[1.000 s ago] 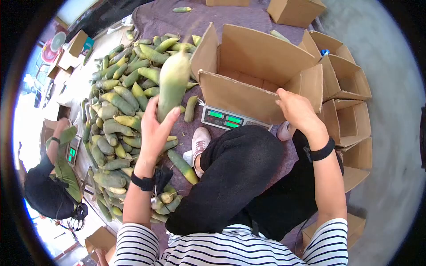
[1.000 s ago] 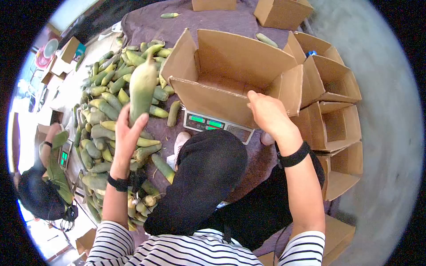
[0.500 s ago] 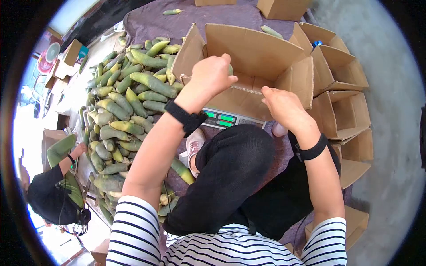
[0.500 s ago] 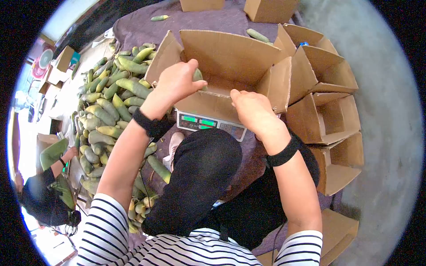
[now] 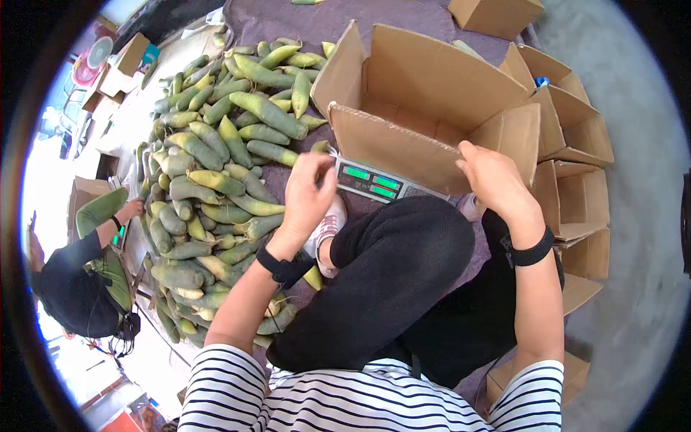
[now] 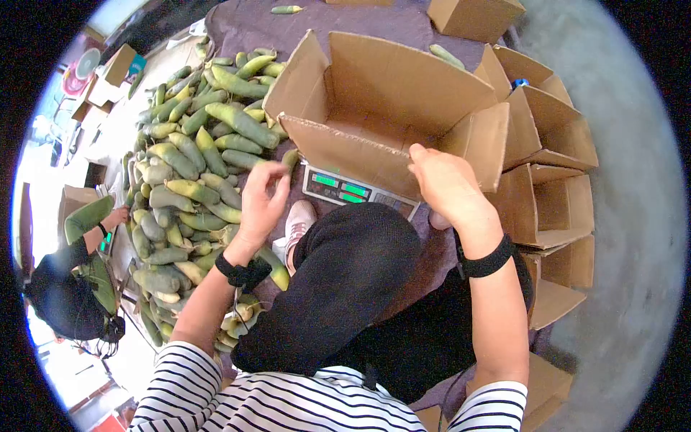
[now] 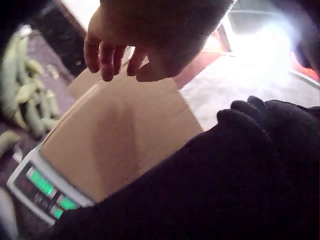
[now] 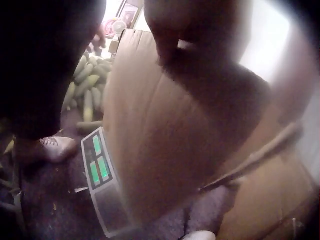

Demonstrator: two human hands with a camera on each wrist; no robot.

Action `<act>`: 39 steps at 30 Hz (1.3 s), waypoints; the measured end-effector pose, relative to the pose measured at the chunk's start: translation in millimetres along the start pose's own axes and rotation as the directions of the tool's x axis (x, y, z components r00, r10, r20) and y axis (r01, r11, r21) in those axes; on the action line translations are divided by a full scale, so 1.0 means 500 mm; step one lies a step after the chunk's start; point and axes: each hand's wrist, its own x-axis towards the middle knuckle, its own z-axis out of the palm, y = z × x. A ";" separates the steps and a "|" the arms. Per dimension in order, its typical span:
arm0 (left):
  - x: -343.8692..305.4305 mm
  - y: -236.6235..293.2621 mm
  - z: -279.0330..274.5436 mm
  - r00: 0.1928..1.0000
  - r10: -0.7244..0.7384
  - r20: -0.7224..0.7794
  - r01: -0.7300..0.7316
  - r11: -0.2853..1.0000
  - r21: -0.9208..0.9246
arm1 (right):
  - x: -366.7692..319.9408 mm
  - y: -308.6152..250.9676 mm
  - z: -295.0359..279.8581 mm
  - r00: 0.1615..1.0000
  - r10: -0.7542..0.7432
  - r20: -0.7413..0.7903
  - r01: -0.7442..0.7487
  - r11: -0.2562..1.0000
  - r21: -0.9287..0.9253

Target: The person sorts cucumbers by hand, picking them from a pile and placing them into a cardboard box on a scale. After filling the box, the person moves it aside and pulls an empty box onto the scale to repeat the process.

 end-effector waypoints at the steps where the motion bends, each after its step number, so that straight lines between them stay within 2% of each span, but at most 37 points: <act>1: -0.044 -0.051 0.000 0.978 -0.194 0.080 0.195 0.981 -0.005 | 0.000 -0.001 0.001 1.000 0.015 0.001 -0.015 1.000 -0.008; 3: -0.143 -0.186 0.006 0.887 -0.430 0.170 0.452 0.884 -0.120 | 0.001 0.005 0.009 1.000 -0.008 -0.005 0.007 1.000 -0.006; 5: -0.253 -0.325 0.000 0.810 -0.553 0.194 0.524 0.832 0.185 | 0.003 0.004 0.008 0.999 -0.005 -0.045 0.005 1.000 0.003; 7: -0.306 -0.370 -0.032 0.576 -0.754 0.314 0.639 0.656 0.402 | 0.005 0.003 0.008 1.000 0.007 -0.024 -0.007 1.000 0.010; 8: -0.341 -0.404 -0.034 0.569 -0.760 0.315 0.646 0.650 0.400 | 0.006 0.003 0.008 0.999 0.014 -0.038 -0.013 0.999 0.029; 10: -0.400 -0.461 -0.018 0.306 -0.904 0.298 0.810 0.412 0.416 | 0.008 0.001 0.007 0.999 0.019 -0.046 -0.017 0.999 0.046; 11: -0.420 -0.475 -0.008 0.300 -0.905 0.301 0.814 0.407 0.414 | 0.009 0.000 0.004 0.999 0.029 -0.039 -0.027 0.998 0.048; 13: -0.446 -0.494 0.013 0.197 -0.952 0.236 0.951 0.244 0.191 | 0.012 -0.002 0.004 0.999 0.040 -0.026 -0.039 0.998 0.045; 14: -0.454 -0.504 0.027 0.193 -0.951 0.242 0.952 0.241 0.190 | 0.013 -0.002 0.004 0.999 0.039 -0.032 -0.037 0.998 0.048; 16: -0.475 -0.541 0.055 0.242 -0.960 0.143 0.963 0.255 0.082 | 0.013 -0.002 0.004 0.999 0.040 -0.036 -0.039 0.998 0.046; 17: -0.475 -0.546 0.061 0.243 -0.959 0.148 0.963 0.257 0.081 | 0.013 -0.004 0.004 0.998 0.055 -0.028 -0.053 0.997 0.047; 19: -0.448 -0.521 0.057 0.106 -0.979 0.175 0.993 0.114 0.036 | 0.015 -0.004 0.007 0.997 0.075 -0.023 -0.073 0.996 0.049; 20: -0.438 -0.505 0.055 0.111 -0.978 0.179 0.992 0.119 0.039 | 0.015 -0.004 0.009 0.997 0.067 -0.036 -0.065 0.997 0.052; 22: -0.424 -0.473 0.048 0.093 -0.960 0.266 0.979 0.039 -0.201 | 0.014 -0.002 0.010 0.996 0.070 -0.056 -0.067 0.996 0.053; 23: -0.414 -0.458 0.041 0.103 -0.956 0.273 0.980 0.050 -0.195 | 0.013 -0.002 0.009 0.997 0.051 -0.052 -0.048 0.997 0.055; 25: -0.405 -0.438 0.038 0.188 -0.943 0.275 0.982 0.173 -0.077 | 0.011 0.000 0.007 0.997 0.058 -0.058 -0.055 0.997 0.052; 27: -0.457 -0.495 0.060 0.449 -0.870 0.202 0.885 0.464 0.033 | 0.010 -0.002 0.006 0.998 0.050 -0.039 -0.048 0.998 0.035; 29: -0.405 -0.382 0.023 0.621 -0.768 0.156 0.761 0.638 0.116 | 0.008 -0.004 0.005 0.996 0.057 -0.073 -0.057 0.998 -0.002; 31: -0.338 -0.280 -0.019 0.726 -0.672 0.150 0.680 0.733 -0.006 | 0.008 0.000 0.009 0.996 0.005 -0.086 0.000 0.999 0.050; 32: -0.328 -0.282 -0.035 0.763 -0.632 0.135 0.634 0.772 0.028 | 0.006 0.003 0.012 0.995 0.026 -0.097 -0.021 0.998 0.053; 33: -0.291 -0.237 -0.059 0.818 -0.568 0.088 0.572 0.820 -0.024 | 0.005 0.005 0.016 0.994 0.018 -0.104 -0.012 0.998 0.064; 34: -0.252 -0.199 -0.090 0.825 -0.555 0.109 0.566 0.813 -0.141 | 0.005 0.007 0.020 0.994 0.009 -0.112 0.000 0.997 0.075; 35: -0.243 -0.226 -0.112 0.884 -0.465 -0.045 0.467 0.884 0.029 | 0.005 0.009 0.022 0.992 0.024 -0.122 -0.014 0.997 0.081; 36: -0.168 -0.114 -0.151 0.903 -0.425 -0.070 0.420 0.905 -0.071 | 0.005 0.011 0.024 0.993 0.001 -0.116 0.008 0.997 0.076; 37: -0.138 -0.100 -0.186 0.886 -0.446 -0.126 0.426 0.891 -0.158 | 0.004 0.013 0.026 0.994 -0.023 -0.110 0.031 0.997 0.071; 38: -0.093 -0.032 -0.221 0.852 -0.489 -0.187 0.455 0.868 -0.200 | 0.004 0.014 0.027 0.995 -0.009 -0.097 0.015 0.997 0.069; 39: -0.058 0.020 -0.246 0.868 -0.415 -0.272 0.343 0.898 -0.274 | 0.003 0.013 0.025 0.995 -0.001 -0.103 0.008 0.997 0.073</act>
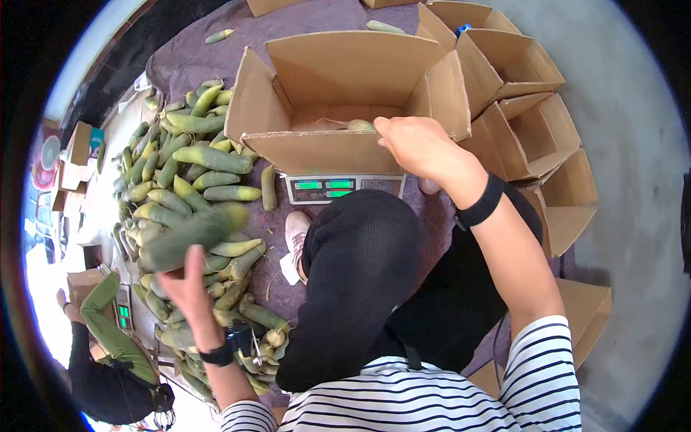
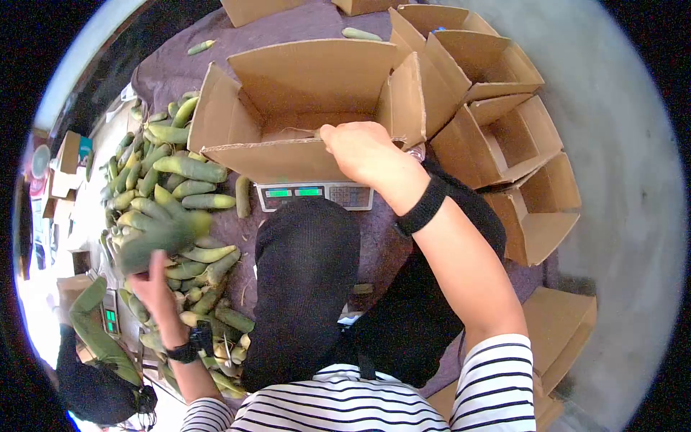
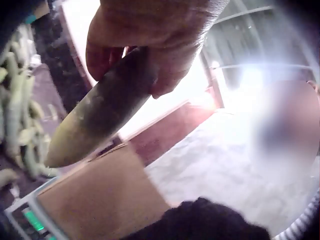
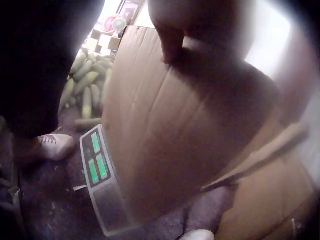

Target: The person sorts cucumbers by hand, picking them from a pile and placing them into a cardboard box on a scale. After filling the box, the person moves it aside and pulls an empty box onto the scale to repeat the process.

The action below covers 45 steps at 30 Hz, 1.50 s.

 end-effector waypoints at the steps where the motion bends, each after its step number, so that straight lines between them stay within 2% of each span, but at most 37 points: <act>1: 0.015 0.038 0.004 0.985 0.133 -0.108 -0.145 0.983 -0.111 | 0.001 -0.003 -0.003 0.999 0.026 0.028 -0.026 1.000 0.001; 2: 0.026 0.088 0.012 0.973 0.159 -0.169 -0.194 0.956 -0.218 | 0.002 -0.005 -0.006 0.997 0.048 0.056 -0.049 0.999 0.001; 3: 0.037 0.121 0.026 0.944 0.241 -0.225 -0.307 0.890 -0.337 | 0.002 -0.007 -0.010 0.998 0.047 0.048 -0.047 0.999 0.004; 4: 0.044 0.160 0.051 0.912 0.348 -0.220 -0.409 0.822 -0.396 | 0.002 -0.010 -0.013 0.996 0.051 0.073 -0.052 0.999 0.005; 6: 0.056 0.202 0.114 0.914 0.346 -0.212 -0.401 0.854 -0.333 | -0.001 -0.009 -0.014 0.994 0.054 0.096 -0.054 0.999 0.004; 8: 0.059 0.235 0.190 0.947 0.317 0.054 -0.294 0.921 -0.257 | -0.001 -0.006 -0.005 0.998 0.035 0.058 -0.036 0.999 0.004; 10: 0.077 0.236 0.280 0.773 0.588 0.238 -0.529 0.804 -0.271 | -0.007 -0.010 -0.009 0.999 0.013 0.040 -0.012 1.000 -0.007; 12: 0.084 0.241 0.354 0.612 0.722 0.322 -0.761 0.649 -0.009 | -0.008 -0.010 -0.008 1.000 -0.013 0.023 0.013 1.000 -0.018; 14: 0.089 0.204 0.411 0.574 0.695 0.433 -0.766 0.643 -0.018 | -0.007 -0.005 0.003 1.000 -0.012 -0.001 0.012 1.000 -0.026; 16: 0.086 0.188 0.427 0.525 0.516 0.677 -0.766 0.632 0.113 | -0.007 -0.007 -0.003 1.000 -0.014 0.002 0.014 1.000 -0.019; 17: 0.083 0.179 0.431 0.532 0.370 0.762 -0.719 0.673 0.175 | -0.007 -0.009 -0.006 1.000 -0.015 0.005 0.015 1.000 -0.011; 18: 0.078 0.183 0.431 0.538 0.363 0.761 -0.714 0.676 0.182 | -0.006 -0.008 -0.006 1.000 -0.022 0.011 0.022 1.000 -0.007; 20: 0.073 0.185 0.422 0.498 0.466 0.731 -0.724 0.688 0.056 | -0.004 -0.005 -0.008 0.993 -0.024 0.118 0.028 0.999 -0.033; 21: 0.066 0.179 0.415 0.501 0.525 0.688 -0.738 0.674 0.023 | -0.002 -0.005 -0.011 0.992 -0.043 0.122 0.047 0.999 -0.028; 22: 0.059 0.171 0.404 0.508 0.543 0.669 -0.740 0.672 0.017 | -0.001 -0.006 -0.015 0.989 0.019 0.144 -0.012 0.998 -0.055; 24: 0.045 0.147 0.376 0.496 0.490 0.717 -0.756 0.649 0.081 | -0.001 -0.010 -0.025 0.982 0.083 0.170 -0.073 0.995 -0.066; 26: 0.033 0.104 0.364 0.441 0.582 0.684 -0.858 0.497 0.130 | -0.006 -0.006 -0.014 0.995 -0.005 0.101 0.013 0.997 -0.071; 28: 0.024 0.103 0.349 0.429 0.589 0.685 -0.867 0.481 0.131 | -0.008 -0.010 -0.015 0.992 -0.009 0.123 0.019 0.997 -0.081; 30: 0.022 0.104 0.345 0.443 0.621 0.647 -0.854 0.511 0.094 | -0.010 -0.016 -0.020 0.989 -0.007 0.147 0.021 0.995 -0.099; 32: 0.026 0.100 0.332 0.453 0.652 0.608 -0.842 0.536 0.053 | -0.009 -0.021 -0.027 0.987 0.048 0.153 -0.037 0.996 -0.076; 34: 0.026 0.091 0.312 0.576 0.651 0.495 -0.737 0.675 -0.029 | -0.006 -0.016 -0.026 0.990 0.030 0.138 -0.019 0.997 -0.081; 36: 0.028 0.055 0.285 0.685 0.613 0.394 -0.656 0.754 -0.032 | -0.003 -0.015 -0.022 0.991 0.021 0.128 -0.010 0.997 -0.082; 38: 0.030 -0.017 0.254 0.796 0.512 0.323 -0.560 0.825 0.073 | -0.001 -0.016 -0.023 0.990 0.042 0.134 -0.028 0.994 -0.105; 41: 0.033 -0.206 0.189 0.975 0.145 0.167 -0.169 0.976 0.135 | -0.004 -0.015 -0.021 0.995 0.003 0.095 0.005 0.996 -0.088; 42: 0.041 -0.278 0.157 0.995 0.002 0.095 -0.014 0.993 0.118 | -0.003 -0.018 -0.024 0.995 0.000 0.100 0.009 0.996 -0.089; 44: 0.066 -0.375 0.081 0.981 -0.030 -0.191 0.096 0.933 0.347 | -0.002 -0.026 -0.029 0.992 0.033 0.120 -0.022 0.996 -0.090; 45: 0.090 -0.407 0.033 0.962 -0.076 -0.262 0.168 0.923 0.347 | -0.002 -0.027 -0.029 0.992 0.029 0.125 -0.018 0.996 -0.090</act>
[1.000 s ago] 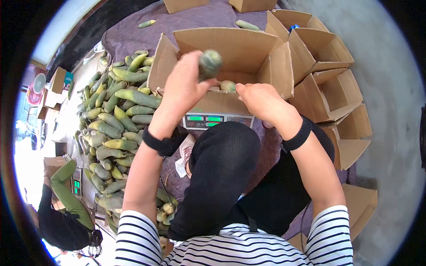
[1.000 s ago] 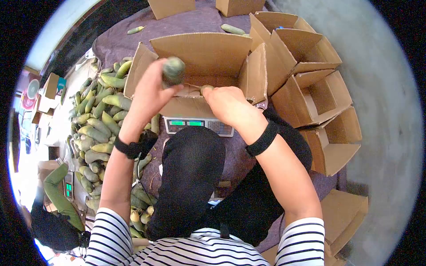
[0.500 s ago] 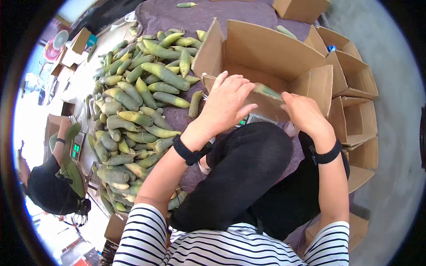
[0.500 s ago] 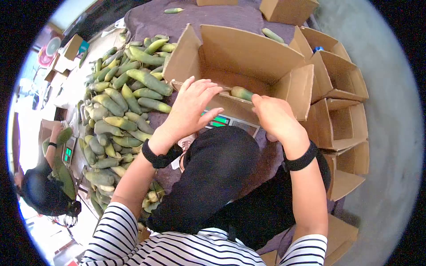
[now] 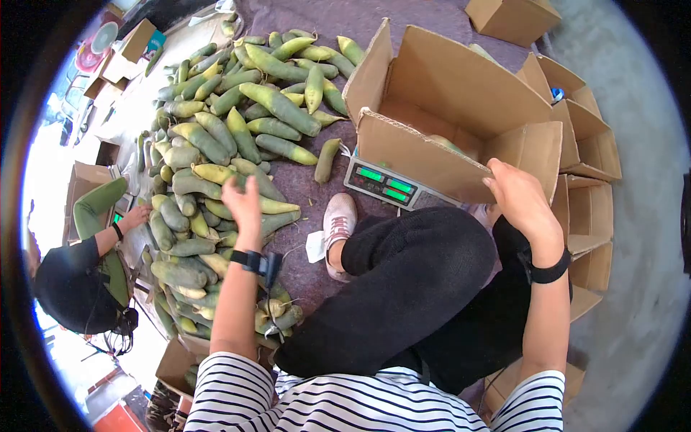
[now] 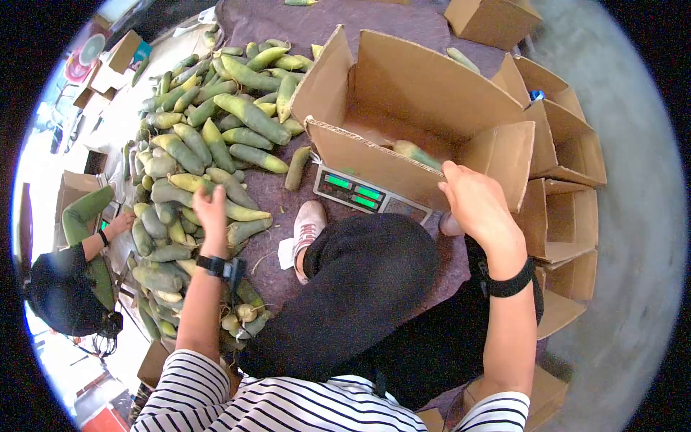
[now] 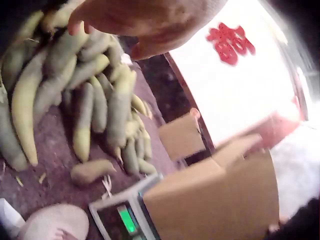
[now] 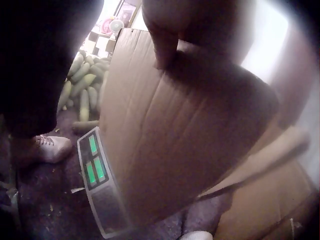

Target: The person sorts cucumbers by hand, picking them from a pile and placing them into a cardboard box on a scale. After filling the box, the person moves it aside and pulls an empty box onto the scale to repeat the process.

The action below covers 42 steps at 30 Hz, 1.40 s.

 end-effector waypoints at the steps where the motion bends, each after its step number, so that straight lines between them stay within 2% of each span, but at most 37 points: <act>1: 0.039 -0.038 -0.024 0.996 -0.069 -0.054 0.070 0.997 0.017 | 0.000 0.000 0.001 1.000 0.003 -0.007 -0.003 1.000 0.009; 3: 0.109 -0.121 -0.039 0.944 -0.011 -0.331 0.140 0.919 0.368 | 0.003 -0.002 0.001 1.000 0.000 -0.013 0.000 1.000 0.018; 4: 0.136 -0.123 -0.046 0.943 -0.015 -0.334 0.145 0.919 0.368 | 0.003 -0.002 0.001 1.000 0.012 -0.007 -0.011 1.000 0.018; 6: 0.189 -0.129 -0.053 0.916 -0.146 -0.373 0.296 0.874 0.385 | 0.006 -0.005 -0.002 1.000 0.023 0.002 -0.024 1.000 0.013; 7: 0.238 -0.181 -0.051 0.916 -0.151 -0.371 0.299 0.874 0.383 | 0.006 -0.007 -0.003 1.000 0.029 -0.003 -0.029 0.999 0.023; 8: 0.295 -0.267 -0.035 0.930 -0.331 -0.158 0.354 0.924 0.146 | 0.009 -0.006 -0.003 0.999 0.040 -0.004 -0.040 0.999 0.031; 9: 0.314 -0.275 -0.030 0.896 -0.433 0.093 0.441 0.894 -0.084 | 0.010 -0.006 -0.002 0.999 0.045 -0.001 -0.045 0.999 0.027; 10: 0.322 -0.284 -0.023 0.863 -0.486 0.141 0.505 0.843 -0.185 | 0.010 -0.007 -0.002 0.999 0.048 0.000 -0.048 0.998 0.034; 11: 0.328 -0.292 -0.015 0.862 -0.486 0.146 0.506 0.842 -0.186 | 0.011 -0.007 -0.003 0.999 0.050 -0.001 -0.050 0.998 0.040; 13: 0.325 -0.268 -0.018 0.796 -0.566 0.215 0.603 0.772 -0.201 | 0.011 -0.005 -0.001 0.998 0.055 0.000 -0.055 0.998 0.024; 14: 0.288 -0.202 -0.031 0.840 -0.503 0.202 0.540 0.810 -0.229 | 0.012 -0.005 0.000 0.998 0.056 -0.002 -0.056 0.998 0.013; 15: 0.308 -0.291 0.001 0.887 -0.448 0.113 0.460 0.879 -0.124 | 0.012 -0.005 0.002 0.998 0.062 -0.008 -0.062 0.998 0.016; 17: 0.200 -0.189 0.040 0.961 -0.275 0.028 0.276 0.961 0.001 | 0.010 -0.004 0.005 0.999 0.048 -0.024 -0.048 0.999 0.000; 18: 0.133 -0.111 0.042 0.995 -0.082 0.066 0.080 0.996 0.030 | 0.009 -0.004 0.005 0.998 0.057 -0.020 -0.057 0.998 -0.004; 19: 0.072 -0.023 0.041 0.987 0.115 0.110 -0.121 0.992 0.047 | 0.011 -0.004 0.005 0.999 0.040 -0.030 -0.041 0.999 -0.006; 21: -0.025 0.113 0.051 0.957 0.159 0.241 -0.081 0.950 -0.302 | 0.009 -0.003 0.007 0.999 0.035 -0.034 -0.035 0.999 -0.015; 23: -0.093 0.211 0.040 0.945 0.176 0.276 -0.061 0.922 -0.382 | 0.008 0.001 0.012 0.999 0.010 -0.050 -0.012 0.999 -0.036; 24: -0.115 0.285 0.009 0.914 0.105 0.392 0.133 0.836 -0.532 | 0.006 0.001 0.012 0.998 0.011 -0.057 -0.012 1.000 -0.020; 25: -0.126 0.344 -0.020 0.914 0.168 0.368 0.069 0.833 -0.549 | 0.005 0.003 0.011 0.999 0.016 -0.031 -0.016 1.000 0.010; 26: -0.125 0.376 -0.043 0.918 0.286 0.277 -0.118 0.860 -0.496 | 0.005 0.003 0.011 0.999 0.022 -0.032 -0.021 1.000 0.010; 27: -0.120 0.400 -0.059 0.904 0.387 0.183 -0.238 0.809 -0.537 | 0.005 0.003 0.013 0.999 0.030 -0.033 -0.030 0.999 0.014; 29: -0.128 0.489 -0.100 0.899 0.439 0.001 -0.370 0.759 -0.536 | 0.008 0.006 0.017 0.998 0.040 -0.050 -0.039 0.999 0.018; 31: -0.120 0.537 -0.107 0.845 0.521 -0.116 -0.470 0.622 -0.626 | 0.007 0.012 0.022 0.997 0.030 -0.066 -0.029 0.999 0.013; 33: -0.125 0.588 -0.084 0.748 0.610 -0.262 -0.623 0.507 -0.596 | 0.007 0.016 0.029 0.998 0.001 -0.059 -0.001 1.000 0.008; 35: -0.127 0.635 -0.050 0.548 0.764 -0.342 -0.828 0.437 -0.350 | 0.002 0.017 0.032 0.995 -0.023 -0.098 0.025 1.000 0.015; 36: -0.130 0.660 -0.033 0.419 0.852 -0.314 -0.907 0.378 -0.183 | 0.001 0.019 0.037 0.994 -0.029 -0.102 0.030 0.999 0.012; 38: -0.143 0.672 0.023 0.417 0.905 -0.089 -0.889 0.385 -0.246 | 0.002 0.019 0.036 0.993 -0.052 -0.108 0.053 0.999 0.009; 39: -0.150 0.675 0.046 0.407 0.912 0.045 -0.899 0.409 -0.157 | 0.002 0.017 0.032 0.997 -0.022 -0.078 0.022 1.000 0.001; 40: -0.153 0.676 0.060 0.363 0.917 0.164 -0.900 0.391 -0.192 | 0.002 0.015 0.031 0.999 0.008 -0.046 -0.008 1.000 -0.006; 41: -0.158 0.665 0.072 0.316 0.904 0.288 -0.918 0.367 -0.147 | 0.001 0.014 0.032 0.999 -0.006 -0.044 0.006 1.000 0.001; 42: -0.162 0.651 0.076 0.326 0.884 0.336 -0.869 0.420 -0.263 | 0.000 0.014 0.032 0.998 -0.015 -0.062 0.015 1.000 0.000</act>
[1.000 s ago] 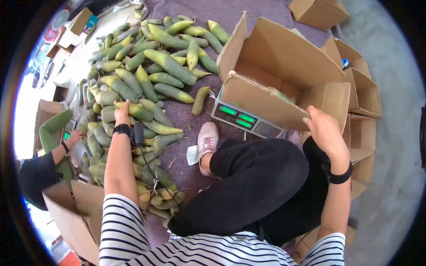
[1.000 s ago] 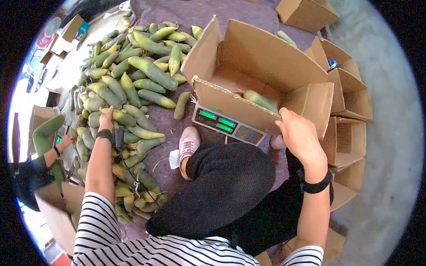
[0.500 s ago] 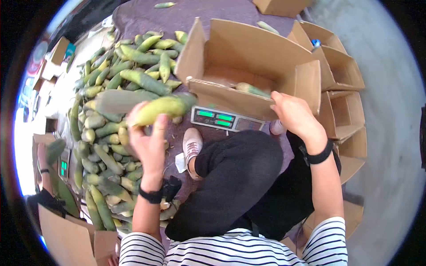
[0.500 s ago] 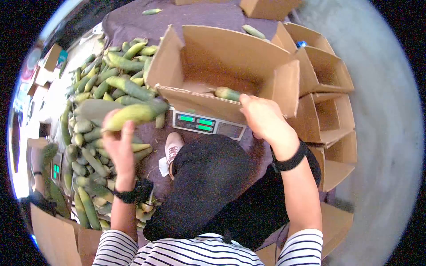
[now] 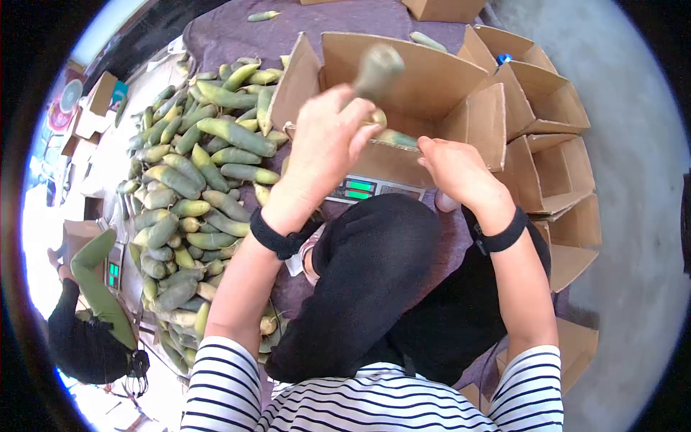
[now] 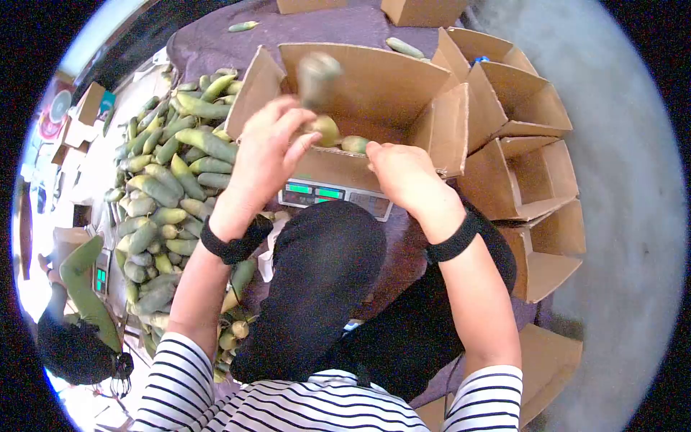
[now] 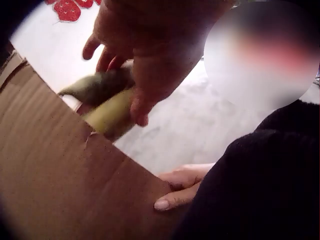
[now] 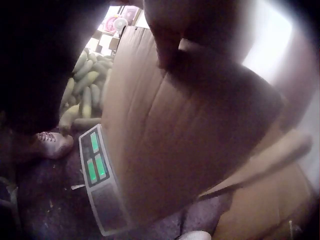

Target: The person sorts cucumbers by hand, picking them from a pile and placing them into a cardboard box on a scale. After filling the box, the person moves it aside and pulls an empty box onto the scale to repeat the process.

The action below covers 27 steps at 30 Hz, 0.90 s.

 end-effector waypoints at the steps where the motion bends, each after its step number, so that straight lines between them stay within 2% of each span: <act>1: -0.010 -0.005 0.006 0.999 -0.021 0.048 0.028 0.990 -0.136 | -0.001 0.001 -0.001 1.000 -0.005 -0.018 0.005 1.000 0.000; 2: -0.030 -0.006 0.008 0.999 -0.029 -0.020 0.026 0.989 -0.149 | -0.003 0.004 -0.003 1.000 -0.020 0.022 0.020 1.000 -0.011; 3: -0.050 -0.006 0.002 0.999 -0.034 -0.011 0.032 0.988 -0.148 | -0.005 -0.001 -0.005 0.999 -0.021 0.029 0.021 1.000 -0.003; 5: -0.099 -0.019 -0.021 0.981 -0.015 -0.192 0.004 0.999 -0.054 | -0.005 -0.010 -0.012 0.999 0.034 -0.004 -0.034 0.999 -0.032; 6: -0.127 -0.026 -0.038 0.975 -0.129 -0.178 0.107 0.986 -0.130 | -0.003 -0.006 -0.014 1.000 0.022 0.002 -0.022 1.000 -0.021; 7: -0.161 -0.055 -0.044 0.966 -0.192 -0.171 0.178 0.980 -0.093 | -0.005 -0.005 -0.013 1.000 0.018 0.007 -0.017 1.000 -0.018; 9: -0.241 -0.126 -0.047 0.905 -0.409 -0.118 0.387 0.906 -0.173 | -0.007 -0.004 -0.011 0.999 -0.022 0.026 0.023 0.999 -0.022; 10: -0.293 -0.164 -0.048 0.866 -0.497 -0.055 0.486 0.862 -0.142 | -0.005 -0.004 -0.013 0.999 -0.030 0.030 0.031 0.999 -0.019; 11: -0.351 -0.204 -0.043 0.803 -0.594 0.044 0.596 0.798 -0.091 | -0.003 -0.005 -0.017 0.998 0.026 0.050 -0.024 0.999 -0.029; 12: -0.428 -0.244 -0.030 0.776 -0.624 0.091 0.625 0.780 0.024 | -0.001 -0.008 -0.019 0.994 0.082 0.071 -0.079 0.996 -0.041; 13: -0.493 -0.270 -0.021 0.727 -0.662 0.182 0.662 0.746 0.074 | 0.000 -0.010 -0.020 0.994 0.074 0.077 -0.071 0.997 -0.039; 14: -0.543 -0.276 -0.013 0.686 -0.686 0.243 0.677 0.724 0.133 | -0.001 -0.012 -0.022 0.996 0.054 0.066 -0.052 0.998 -0.031; 15: -0.583 -0.273 -0.005 0.679 -0.691 0.246 0.683 0.718 0.131 | -0.002 -0.012 -0.021 0.998 0.037 0.056 -0.036 0.999 -0.024; 17: -0.647 -0.265 0.013 0.541 -0.733 0.413 0.697 0.665 0.268 | -0.001 -0.009 -0.013 0.999 0.024 0.038 -0.023 0.999 -0.029; 18: -0.661 -0.259 0.026 0.533 -0.738 0.414 0.705 0.658 0.266 | 0.000 -0.011 -0.014 0.999 0.032 0.020 -0.031 0.999 -0.032; 20: -0.685 -0.246 0.059 0.490 -0.750 0.445 0.601 0.660 0.451 | 0.002 -0.013 -0.012 0.999 0.032 0.008 -0.032 0.999 -0.038; 21: -0.685 -0.244 0.074 0.484 -0.753 0.445 0.609 0.655 0.447 | 0.003 -0.012 -0.012 1.000 0.024 -0.006 -0.024 0.999 -0.026; 23: -0.676 -0.250 0.112 0.581 -0.669 0.463 0.589 0.739 0.328 | 0.007 -0.015 -0.012 1.000 0.015 -0.015 -0.015 1.000 -0.019; 25: -0.620 -0.250 0.143 0.560 -0.677 0.478 0.579 0.732 0.358 | 0.008 -0.019 -0.014 0.999 0.052 -0.004 -0.052 0.998 -0.029; 27: -0.585 -0.266 0.182 0.716 -0.552 0.427 0.417 0.829 0.374 | 0.007 -0.021 -0.011 0.999 0.051 -0.010 -0.051 0.998 -0.032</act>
